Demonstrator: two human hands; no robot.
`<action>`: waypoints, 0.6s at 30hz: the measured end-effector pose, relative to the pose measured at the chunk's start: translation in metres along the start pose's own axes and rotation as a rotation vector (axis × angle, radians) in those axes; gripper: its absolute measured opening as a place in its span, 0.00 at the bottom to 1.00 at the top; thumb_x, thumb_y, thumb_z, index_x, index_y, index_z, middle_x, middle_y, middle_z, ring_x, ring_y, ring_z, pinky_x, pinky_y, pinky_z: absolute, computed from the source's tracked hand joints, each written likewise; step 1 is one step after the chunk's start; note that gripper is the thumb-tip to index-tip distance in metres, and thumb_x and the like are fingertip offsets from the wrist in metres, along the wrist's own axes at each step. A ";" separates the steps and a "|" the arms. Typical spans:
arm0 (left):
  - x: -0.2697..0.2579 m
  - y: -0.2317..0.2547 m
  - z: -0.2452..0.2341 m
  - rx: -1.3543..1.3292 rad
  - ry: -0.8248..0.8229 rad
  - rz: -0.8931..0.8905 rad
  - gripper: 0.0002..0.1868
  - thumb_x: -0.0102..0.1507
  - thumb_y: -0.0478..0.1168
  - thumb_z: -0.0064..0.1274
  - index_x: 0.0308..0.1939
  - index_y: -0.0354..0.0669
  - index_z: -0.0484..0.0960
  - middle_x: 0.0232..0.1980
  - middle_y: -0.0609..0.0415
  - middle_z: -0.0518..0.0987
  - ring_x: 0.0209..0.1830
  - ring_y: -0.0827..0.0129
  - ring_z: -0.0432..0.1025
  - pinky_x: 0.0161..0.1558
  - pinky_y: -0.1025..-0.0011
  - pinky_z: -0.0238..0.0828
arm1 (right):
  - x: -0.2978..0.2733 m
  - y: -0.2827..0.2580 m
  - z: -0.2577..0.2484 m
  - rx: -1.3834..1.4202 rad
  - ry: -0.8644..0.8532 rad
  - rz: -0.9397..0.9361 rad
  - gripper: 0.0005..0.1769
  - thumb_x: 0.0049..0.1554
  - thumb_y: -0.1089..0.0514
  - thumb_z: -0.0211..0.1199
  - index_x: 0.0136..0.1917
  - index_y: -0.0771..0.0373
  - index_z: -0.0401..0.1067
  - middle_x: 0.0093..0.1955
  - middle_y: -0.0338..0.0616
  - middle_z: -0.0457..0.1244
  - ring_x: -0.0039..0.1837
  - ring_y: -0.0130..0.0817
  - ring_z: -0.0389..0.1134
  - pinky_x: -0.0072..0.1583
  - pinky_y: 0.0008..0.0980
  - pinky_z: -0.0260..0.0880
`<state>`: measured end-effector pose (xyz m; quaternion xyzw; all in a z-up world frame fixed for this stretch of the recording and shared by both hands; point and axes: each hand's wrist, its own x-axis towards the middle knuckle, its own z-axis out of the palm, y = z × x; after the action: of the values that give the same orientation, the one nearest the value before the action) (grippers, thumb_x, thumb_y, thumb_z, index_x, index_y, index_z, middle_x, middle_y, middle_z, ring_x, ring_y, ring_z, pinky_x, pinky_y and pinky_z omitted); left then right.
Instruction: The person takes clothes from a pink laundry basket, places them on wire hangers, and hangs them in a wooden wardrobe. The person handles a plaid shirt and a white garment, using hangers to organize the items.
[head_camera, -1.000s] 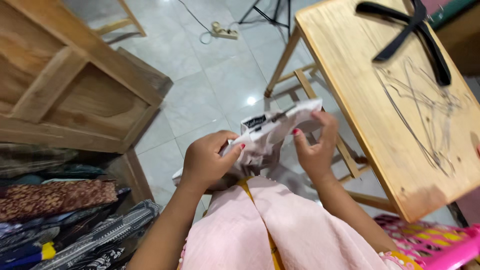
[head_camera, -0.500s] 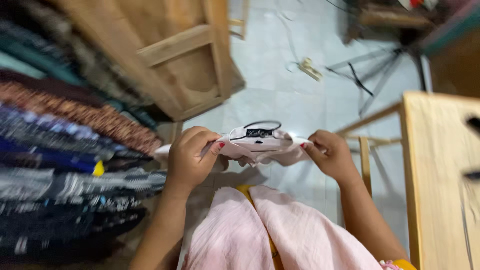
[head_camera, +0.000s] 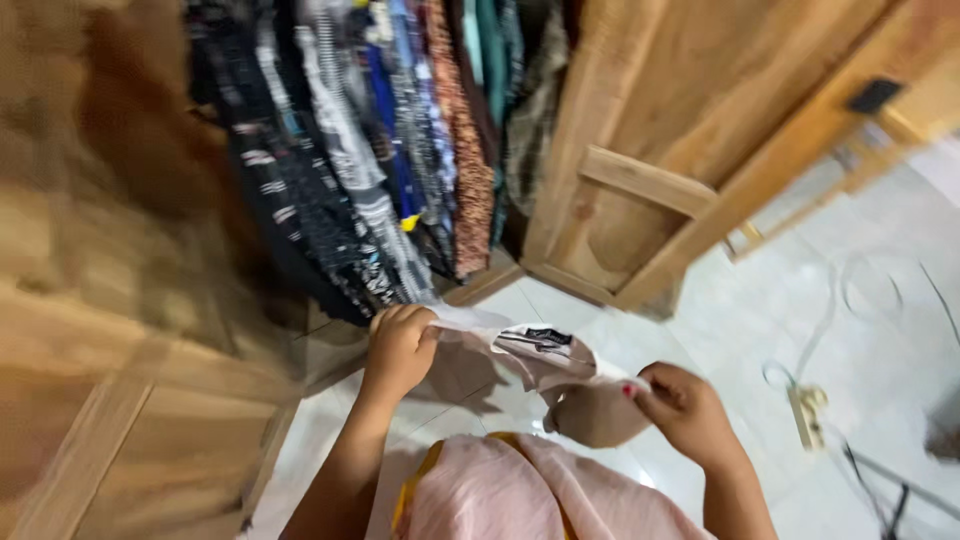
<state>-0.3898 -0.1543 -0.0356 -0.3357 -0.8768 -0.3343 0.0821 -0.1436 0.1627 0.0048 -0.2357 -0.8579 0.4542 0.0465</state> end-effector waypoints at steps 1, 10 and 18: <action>-0.010 -0.002 -0.003 -0.003 0.038 -0.051 0.06 0.57 0.38 0.56 0.37 0.44 0.83 0.42 0.53 0.81 0.51 0.54 0.73 0.56 0.56 0.63 | 0.005 0.004 -0.003 0.126 -0.187 -0.053 0.05 0.55 0.61 0.65 0.43 0.65 0.77 0.34 0.35 0.63 0.39 0.24 0.61 0.41 0.28 0.64; -0.108 0.019 -0.026 0.083 0.469 -0.201 0.08 0.55 0.35 0.54 0.38 0.42 0.81 0.43 0.52 0.82 0.49 0.55 0.73 0.58 0.56 0.61 | 0.029 0.013 -0.002 0.280 -0.722 -0.048 0.04 0.59 0.66 0.60 0.46 0.67 0.75 0.38 0.33 0.63 0.42 0.22 0.60 0.43 0.26 0.62; -0.173 -0.013 -0.057 0.128 0.636 -0.429 0.08 0.55 0.35 0.56 0.38 0.40 0.83 0.43 0.51 0.82 0.46 0.53 0.73 0.56 0.56 0.63 | 0.044 -0.032 0.052 0.114 -0.916 -0.239 0.06 0.61 0.62 0.60 0.46 0.67 0.75 0.39 0.32 0.62 0.44 0.21 0.58 0.45 0.26 0.61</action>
<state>-0.2710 -0.2904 -0.0629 -0.0183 -0.8769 -0.3759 0.2991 -0.2097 0.1279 -0.0061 0.0918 -0.7850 0.5491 -0.2717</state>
